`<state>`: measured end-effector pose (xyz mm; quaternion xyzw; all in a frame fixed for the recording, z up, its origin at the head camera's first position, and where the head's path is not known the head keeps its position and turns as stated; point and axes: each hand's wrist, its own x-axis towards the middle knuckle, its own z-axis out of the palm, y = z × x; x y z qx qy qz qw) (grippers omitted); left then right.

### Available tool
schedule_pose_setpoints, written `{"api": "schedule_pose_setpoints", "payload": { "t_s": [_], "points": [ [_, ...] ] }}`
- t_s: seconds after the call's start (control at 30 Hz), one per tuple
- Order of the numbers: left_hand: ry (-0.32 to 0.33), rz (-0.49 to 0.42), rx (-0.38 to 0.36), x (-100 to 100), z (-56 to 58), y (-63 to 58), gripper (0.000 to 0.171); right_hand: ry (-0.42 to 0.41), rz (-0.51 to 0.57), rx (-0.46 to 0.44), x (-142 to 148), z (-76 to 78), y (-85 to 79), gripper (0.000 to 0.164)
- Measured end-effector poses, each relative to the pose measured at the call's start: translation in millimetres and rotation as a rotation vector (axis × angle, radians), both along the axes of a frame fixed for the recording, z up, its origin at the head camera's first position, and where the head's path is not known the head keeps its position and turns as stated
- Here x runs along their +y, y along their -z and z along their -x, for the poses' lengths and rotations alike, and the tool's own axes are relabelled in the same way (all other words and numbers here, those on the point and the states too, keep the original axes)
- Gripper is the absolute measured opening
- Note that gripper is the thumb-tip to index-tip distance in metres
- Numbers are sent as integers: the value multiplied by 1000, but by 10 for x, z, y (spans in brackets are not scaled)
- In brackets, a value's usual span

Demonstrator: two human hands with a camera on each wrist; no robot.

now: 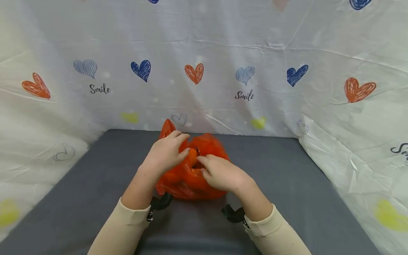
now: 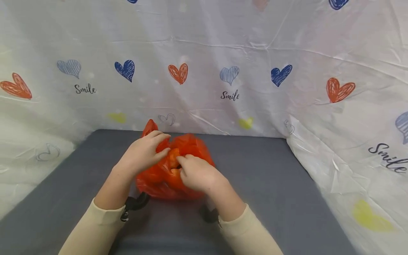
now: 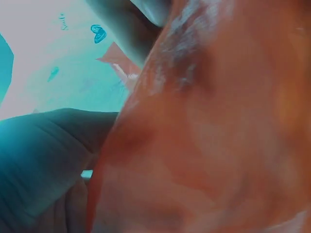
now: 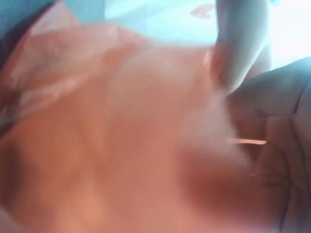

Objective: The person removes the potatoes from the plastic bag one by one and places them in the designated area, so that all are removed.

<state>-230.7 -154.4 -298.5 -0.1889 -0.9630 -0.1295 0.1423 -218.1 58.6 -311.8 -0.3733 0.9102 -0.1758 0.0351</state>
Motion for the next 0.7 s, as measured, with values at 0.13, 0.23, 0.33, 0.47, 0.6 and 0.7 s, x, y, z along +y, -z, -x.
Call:
{"api": "schedule_pose_setpoints", "payload": {
  "t_s": [0.13, 0.23, 0.33, 0.47, 0.6, 0.7],
  "points": [
    [-76, 39, -104, -2, -40, -94, 57, 153, 110, -21, 67, 202, 76, 78],
    [-110, 43, -140, -58, -96, -175, 59, 243, 184, -27, 128, 357, 133, 82],
    [-126, 17, -137, -128, -154, -234, 55, 257, 213, -36, 205, 468, 178, 56],
    [-97, -56, -151, -241, -226, -273, 36, 243, 149, -97, 275, 537, 223, 25],
    [4, -146, -171, -340, -291, -306, 26, 320, -62, -136, 284, 537, 262, 21],
    [70, -183, -165, -373, -323, -325, 27, 362, -254, -142, 260, 531, 308, 45]
  ]
}}
